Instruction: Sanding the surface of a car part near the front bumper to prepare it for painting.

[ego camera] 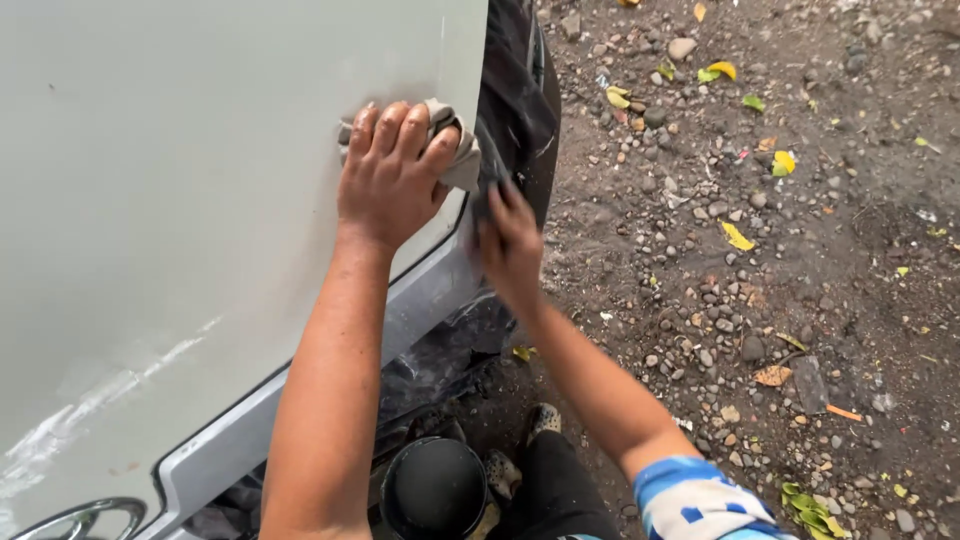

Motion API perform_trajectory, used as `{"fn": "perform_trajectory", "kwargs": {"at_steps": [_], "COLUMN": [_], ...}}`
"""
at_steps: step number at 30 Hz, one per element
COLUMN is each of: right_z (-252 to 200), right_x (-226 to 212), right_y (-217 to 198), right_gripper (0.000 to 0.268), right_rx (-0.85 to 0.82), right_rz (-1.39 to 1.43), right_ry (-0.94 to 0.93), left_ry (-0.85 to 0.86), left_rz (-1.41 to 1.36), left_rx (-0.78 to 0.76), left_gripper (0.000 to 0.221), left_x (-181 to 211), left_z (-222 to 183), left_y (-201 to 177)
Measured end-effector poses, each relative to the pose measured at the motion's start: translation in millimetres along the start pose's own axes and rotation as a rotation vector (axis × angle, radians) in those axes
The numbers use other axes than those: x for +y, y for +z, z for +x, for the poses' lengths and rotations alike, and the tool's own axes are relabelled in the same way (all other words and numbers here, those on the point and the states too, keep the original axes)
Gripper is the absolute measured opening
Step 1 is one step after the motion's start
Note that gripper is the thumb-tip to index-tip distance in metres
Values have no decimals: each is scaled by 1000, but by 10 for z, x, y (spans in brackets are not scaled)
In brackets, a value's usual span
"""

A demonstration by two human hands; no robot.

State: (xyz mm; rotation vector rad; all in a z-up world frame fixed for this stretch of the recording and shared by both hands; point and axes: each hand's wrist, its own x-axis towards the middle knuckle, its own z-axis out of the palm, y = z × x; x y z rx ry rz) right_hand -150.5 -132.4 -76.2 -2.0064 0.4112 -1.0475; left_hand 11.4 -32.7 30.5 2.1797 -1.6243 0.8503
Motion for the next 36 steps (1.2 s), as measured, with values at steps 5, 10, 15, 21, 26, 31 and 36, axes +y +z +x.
{"fn": "perform_trajectory", "kwargs": {"at_steps": [5, 10, 15, 21, 26, 31, 36], "right_z": [-32, 131, -191, 190, -365, -25, -584], "right_x": [259, 234, 395, 286, 568, 400, 410], "right_y": [-145, -230, -287, -241, -285, -193, -265], "right_gripper": [37, 40, 37, 32, 27, 35, 40], "right_rx": [-107, -197, -233, -243, -273, -192, -165], "right_rz": [453, 455, 504, 567, 372, 670, 509], "right_ry": [297, 397, 426, 539, 538, 524, 500], "left_ry": [10, 12, 16, 17, 1, 13, 13], "left_rz": [-25, 17, 3, 17, 21, 49, 55], "left_rx": [-32, -10, -18, -16, -68, -29, -16], "left_gripper": [44, 48, 47, 47, 49, 49, 41], "left_x": [-27, -35, -35, -36, -34, -48, -46], "left_z": [52, 16, -11, 0, 16, -10, -7], "left_y": [-74, -22, 10, -6, -29, 6, 3]}}
